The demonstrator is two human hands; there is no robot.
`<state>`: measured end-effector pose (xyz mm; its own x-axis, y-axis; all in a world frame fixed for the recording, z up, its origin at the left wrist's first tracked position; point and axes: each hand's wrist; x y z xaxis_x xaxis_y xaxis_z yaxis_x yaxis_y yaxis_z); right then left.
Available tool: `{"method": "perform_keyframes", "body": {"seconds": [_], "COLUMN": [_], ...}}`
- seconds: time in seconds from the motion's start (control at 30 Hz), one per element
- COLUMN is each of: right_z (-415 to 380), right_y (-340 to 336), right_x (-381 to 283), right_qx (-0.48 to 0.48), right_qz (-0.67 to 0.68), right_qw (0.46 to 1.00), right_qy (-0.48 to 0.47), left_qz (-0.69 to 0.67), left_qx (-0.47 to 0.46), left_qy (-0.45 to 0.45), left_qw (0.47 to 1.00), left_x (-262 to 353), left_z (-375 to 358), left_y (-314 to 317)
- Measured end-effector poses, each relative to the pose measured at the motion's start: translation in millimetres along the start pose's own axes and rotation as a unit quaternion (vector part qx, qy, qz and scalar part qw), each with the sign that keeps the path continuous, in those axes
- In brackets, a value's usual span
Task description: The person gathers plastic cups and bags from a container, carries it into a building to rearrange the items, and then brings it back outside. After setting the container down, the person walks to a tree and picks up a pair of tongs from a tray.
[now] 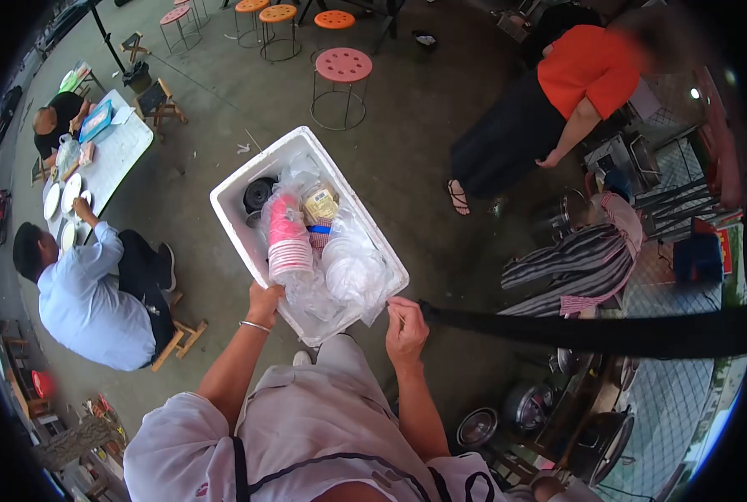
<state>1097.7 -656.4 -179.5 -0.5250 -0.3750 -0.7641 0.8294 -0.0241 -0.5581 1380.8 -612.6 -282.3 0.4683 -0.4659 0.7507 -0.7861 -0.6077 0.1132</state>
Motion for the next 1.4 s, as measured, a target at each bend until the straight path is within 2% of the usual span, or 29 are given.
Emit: {"method": "perform_keyframes", "body": {"seconds": [0.07,0.13,0.17,0.2,0.3,0.33,0.37,0.4,0.43,0.5,0.53,0.57,0.63,0.67,0.73,0.83,0.87,0.9,0.93,1.0,1.07,1.1,1.13,1.17,1.2,1.27,1.3,1.37,1.4], "right_z": [90,175,217,213,356,406,461,518,528,643,697,743,825,839,919,1040,1075,1084,1121,1182,1227,1243,1243,1254,1259,1283,1325,1362,1382], "right_y": [5,7,7,-14,-6,0,10,26,6,40,67,94,124,77,101,92,86,25,13,-28,-96,-123,-161,-184,-195,-209,-218,-202,-191], "right_x": [15,76,122,158,247,245,240,236,251,252,276,301,339,364,418,488,513,541,565,615,647,681,712,738,758,769,780,776,781], "right_qx": [0.059,0.094,0.059,0.024,0.145,0.084,0.021,-0.015,0.001,-0.016,-0.027,-0.028,-0.101,-0.128,-0.143,-0.153,-0.100,-0.036,0.018,0.074,0.059,0.051,-0.011,-0.023,-0.045,-0.065,-0.053,-0.139,-0.177], "right_qz": [0.019,-0.058,-0.116,-0.176,-0.358,-0.196,-0.031,0.002,-0.074,-0.137,-0.155,-0.176,-0.229,-0.221,-0.218,-0.084,0.004,0.110,0.199,0.232,0.138,0.076,-0.129,-0.289,-0.437,-0.171,-0.037,0.099,0.060], "right_qw": [0.998,0.994,0.989,0.972,0.921,0.973,0.992,0.994,0.997,0.989,0.986,0.982,0.968,0.967,0.964,0.975,0.981,0.978,0.960,0.961,0.975,0.978,0.976,0.941,0.882,0.947,0.957,0.955,0.960], "right_qy": [0.015,-0.011,0.073,0.153,0.062,0.091,0.120,0.112,-0.016,-0.049,-0.059,-0.065,-0.006,0.007,0.042,0.135,0.164,0.175,0.195,0.130,0.165,0.188,0.174,0.177,0.171,0.263,0.281,0.243,0.208], "left_qz": [0.046,0.134,0.144,0.151,0.146,0.140,0.151,0.147,0.144,0.162,0.184,0.184,0.228,0.280,0.303,0.305,0.303,0.331,0.321,0.304,0.292,0.338,0.282,0.289,0.318,0.242,0.204,0.152,0.158], "left_qx": [-0.009,-0.012,-0.006,-0.007,-0.051,-0.066,-0.099,-0.112,-0.111,-0.135,-0.150,-0.168,-0.177,-0.161,-0.169,-0.230,-0.257,-0.239,-0.267,-0.311,-0.322,-0.282,-0.290,-0.251,-0.226,-0.230,-0.222,-0.211,-0.202], "left_qy": [0.022,-0.001,0.008,0.019,0.066,0.070,0.052,0.060,0.084,0.089,0.092,0.105,0.098,0.095,0.113,0.131,0.128,0.135,0.125,0.086,0.051,0.031,0.060,0.076,0.057,0.027,0.066,0.113,0.100], "left_qw": [0.999,0.991,0.990,0.988,0.986,0.986,0.982,0.981,0.980,0.973,0.967,0.963,0.952,0.942,0.931,0.915,0.909,0.903,0.900,0.896,0.899,0.898,0.912,0.921,0.919,0.942,0.951,0.959,0.961], "left_x": [43,63,74,62,129,144,162,174,136,171,200,219,237,222,248,312,328,320,344,391,414,432,453,452,465,498,519,549,564], "left_z": [69,138,172,166,249,261,277,302,285,327,348,373,434,434,506,619,648,630,657,699,758,780,778,814,838,886,918,945,966], "left_y": [45,76,96,111,204,223,243,265,296,338,366,391,427,472,510,587,608,655,685,734,791,829,869,900,933,1016,1069,1129,1158]}}
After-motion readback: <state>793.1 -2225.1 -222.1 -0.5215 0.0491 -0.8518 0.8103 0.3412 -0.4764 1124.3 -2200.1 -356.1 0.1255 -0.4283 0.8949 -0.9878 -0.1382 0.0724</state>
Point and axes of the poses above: each hand's wrist, its own z-axis towards the middle knuckle, its own y-axis out of the palm, x = y × z, and after that the axes turned 7 degrees about -x, right-handed
